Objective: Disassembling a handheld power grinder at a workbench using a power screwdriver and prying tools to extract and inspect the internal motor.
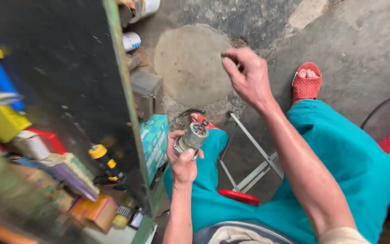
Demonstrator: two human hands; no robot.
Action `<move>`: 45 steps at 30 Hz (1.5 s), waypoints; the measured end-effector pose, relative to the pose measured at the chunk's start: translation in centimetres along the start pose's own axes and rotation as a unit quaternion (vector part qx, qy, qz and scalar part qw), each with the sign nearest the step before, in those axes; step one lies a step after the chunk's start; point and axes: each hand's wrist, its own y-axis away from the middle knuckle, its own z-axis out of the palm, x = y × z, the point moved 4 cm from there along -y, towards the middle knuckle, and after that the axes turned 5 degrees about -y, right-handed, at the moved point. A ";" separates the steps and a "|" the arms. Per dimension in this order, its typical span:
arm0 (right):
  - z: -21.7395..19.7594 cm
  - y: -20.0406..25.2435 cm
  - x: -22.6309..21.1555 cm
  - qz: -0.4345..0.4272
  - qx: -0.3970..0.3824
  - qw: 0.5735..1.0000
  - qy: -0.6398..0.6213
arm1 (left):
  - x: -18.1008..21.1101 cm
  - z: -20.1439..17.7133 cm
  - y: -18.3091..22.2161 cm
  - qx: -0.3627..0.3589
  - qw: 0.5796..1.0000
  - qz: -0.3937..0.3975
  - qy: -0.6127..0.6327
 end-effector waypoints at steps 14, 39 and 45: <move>-8.3 11.4 -18.1 0.210 -0.052 0.890 -0.401 | 9.1 19.6 6.0 0.043 0.999 -0.006 0.032; -21.8 -2.8 -2.8 0.253 0.164 0.929 -0.215 | 6.6 18.5 -54.8 0.315 0.692 0.277 -0.587; -21.3 -3.7 -3.5 0.261 0.137 0.933 -0.208 | 6.8 15.3 -55.5 0.275 0.677 0.229 -0.643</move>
